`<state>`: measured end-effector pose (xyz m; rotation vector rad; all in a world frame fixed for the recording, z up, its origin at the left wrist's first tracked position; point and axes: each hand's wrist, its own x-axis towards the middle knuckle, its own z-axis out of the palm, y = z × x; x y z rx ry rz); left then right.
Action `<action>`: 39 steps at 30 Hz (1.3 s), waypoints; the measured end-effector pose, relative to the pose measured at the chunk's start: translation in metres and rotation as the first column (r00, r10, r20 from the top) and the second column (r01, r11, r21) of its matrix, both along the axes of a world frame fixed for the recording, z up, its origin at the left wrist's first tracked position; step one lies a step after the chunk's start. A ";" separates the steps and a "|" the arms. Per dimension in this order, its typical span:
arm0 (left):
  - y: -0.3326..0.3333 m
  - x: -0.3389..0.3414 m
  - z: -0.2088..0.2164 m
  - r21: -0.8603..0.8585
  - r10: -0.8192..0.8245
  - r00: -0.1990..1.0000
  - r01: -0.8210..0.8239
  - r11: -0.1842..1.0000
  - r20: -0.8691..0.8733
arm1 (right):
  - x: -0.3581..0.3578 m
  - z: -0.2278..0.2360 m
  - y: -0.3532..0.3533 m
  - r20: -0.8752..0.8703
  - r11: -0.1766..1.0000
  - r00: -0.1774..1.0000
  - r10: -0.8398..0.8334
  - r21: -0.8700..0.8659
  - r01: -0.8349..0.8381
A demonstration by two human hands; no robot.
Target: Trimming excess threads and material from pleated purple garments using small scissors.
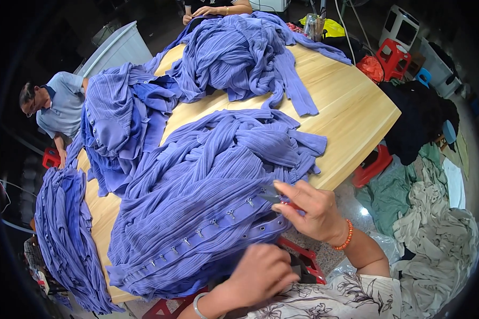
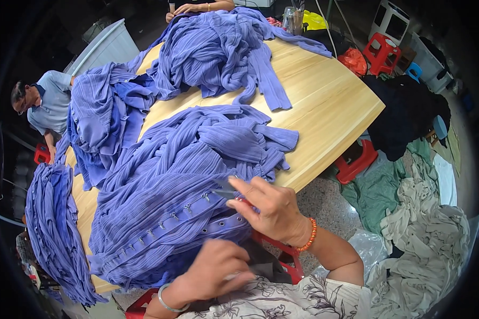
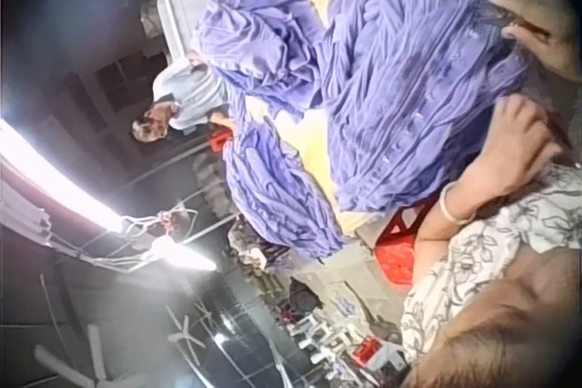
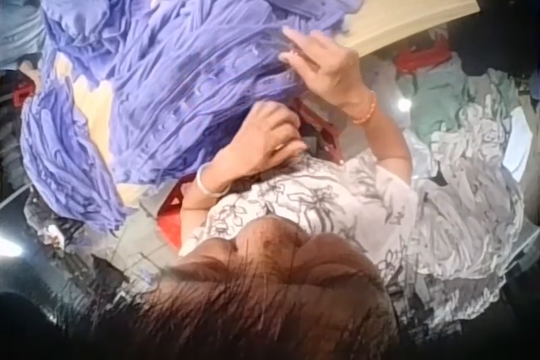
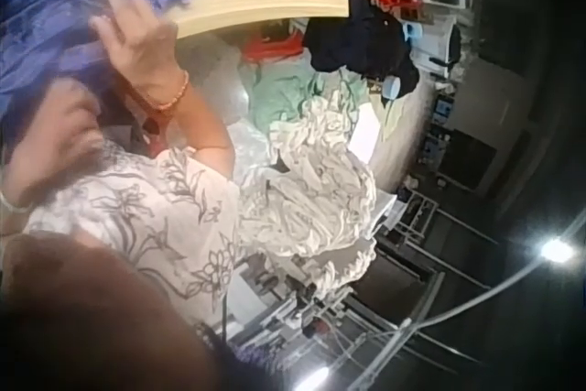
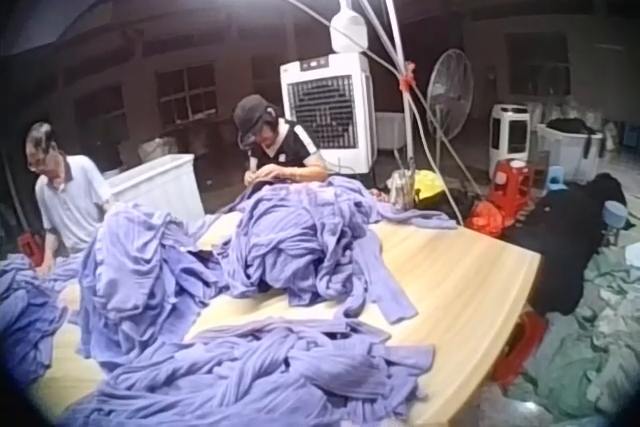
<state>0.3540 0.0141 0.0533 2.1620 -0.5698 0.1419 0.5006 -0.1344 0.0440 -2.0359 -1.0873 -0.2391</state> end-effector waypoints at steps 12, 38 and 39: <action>0.016 0.056 0.021 0.296 0.635 0.669 -0.742 0.602 0.387 | 0.006 -0.014 -0.011 -0.014 0.996 0.995 -0.094 -0.004 0.094; 0.028 0.052 0.009 0.005 0.733 0.670 -0.738 0.674 0.113 | 0.009 -0.016 -0.022 -0.011 0.999 1.000 -0.029 0.033 0.029; 0.028 0.051 0.008 0.002 0.747 0.657 -0.751 0.660 0.105 | 0.009 -0.015 -0.022 -0.012 0.999 1.000 -0.027 0.034 0.028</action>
